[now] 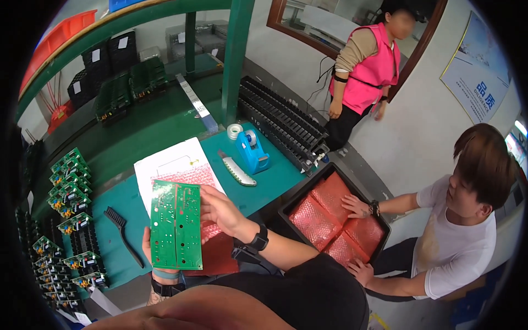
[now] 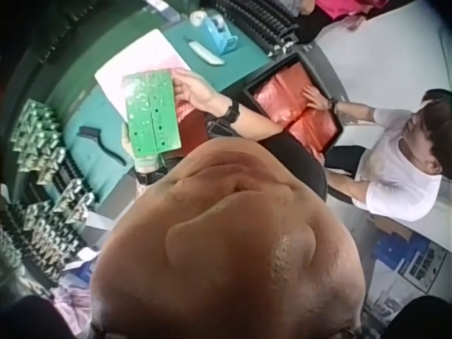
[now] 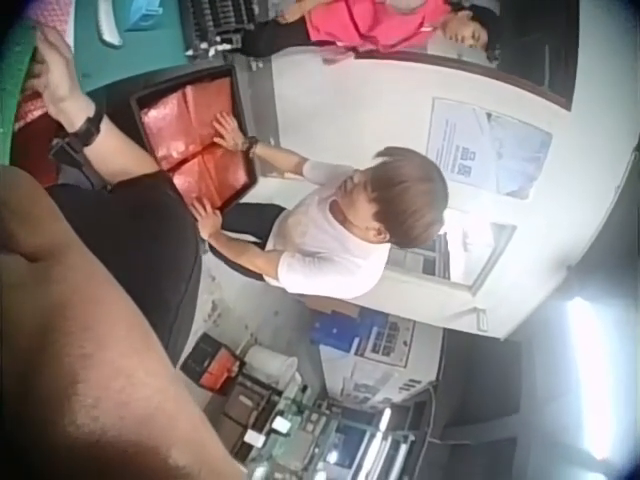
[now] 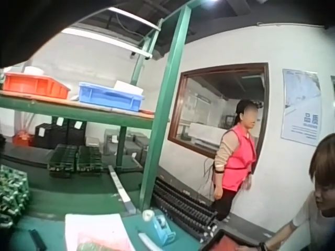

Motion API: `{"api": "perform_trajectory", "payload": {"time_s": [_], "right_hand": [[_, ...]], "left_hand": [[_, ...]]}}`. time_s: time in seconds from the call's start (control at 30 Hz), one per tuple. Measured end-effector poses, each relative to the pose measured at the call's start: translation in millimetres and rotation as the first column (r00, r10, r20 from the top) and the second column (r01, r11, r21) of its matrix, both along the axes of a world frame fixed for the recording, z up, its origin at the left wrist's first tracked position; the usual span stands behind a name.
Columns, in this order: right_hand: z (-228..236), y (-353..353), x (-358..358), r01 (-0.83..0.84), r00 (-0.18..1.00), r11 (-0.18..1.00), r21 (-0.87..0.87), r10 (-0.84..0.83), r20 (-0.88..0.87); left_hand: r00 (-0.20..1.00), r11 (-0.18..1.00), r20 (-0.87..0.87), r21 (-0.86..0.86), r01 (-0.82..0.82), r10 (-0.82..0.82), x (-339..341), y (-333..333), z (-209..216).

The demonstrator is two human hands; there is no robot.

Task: Pack printed circuit boards into bubble wrap sleeves and organize them.

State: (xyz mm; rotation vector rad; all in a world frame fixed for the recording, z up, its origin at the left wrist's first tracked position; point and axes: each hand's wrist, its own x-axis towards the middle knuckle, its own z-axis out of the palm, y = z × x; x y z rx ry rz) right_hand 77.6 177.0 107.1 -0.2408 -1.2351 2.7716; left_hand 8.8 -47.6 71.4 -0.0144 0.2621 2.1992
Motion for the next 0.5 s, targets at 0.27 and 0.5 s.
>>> {"api": "perform_trajectory", "payload": {"time_s": [0.27,0.5], "right_hand": [[-9.3,-15.7,8.7,0.032,0.990,0.993,0.116,-0.047,0.134],[37.5,-31.7,26.5,0.201,0.976,0.973,0.113,-0.188,-0.113]], "left_hand": [[0.997,0.990,-0.077,0.132,0.039,-0.029,11.8,-14.8,0.9],[0.992,0.982,0.058,0.161,0.102,-0.112,18.9,-9.9,33.9]]}}
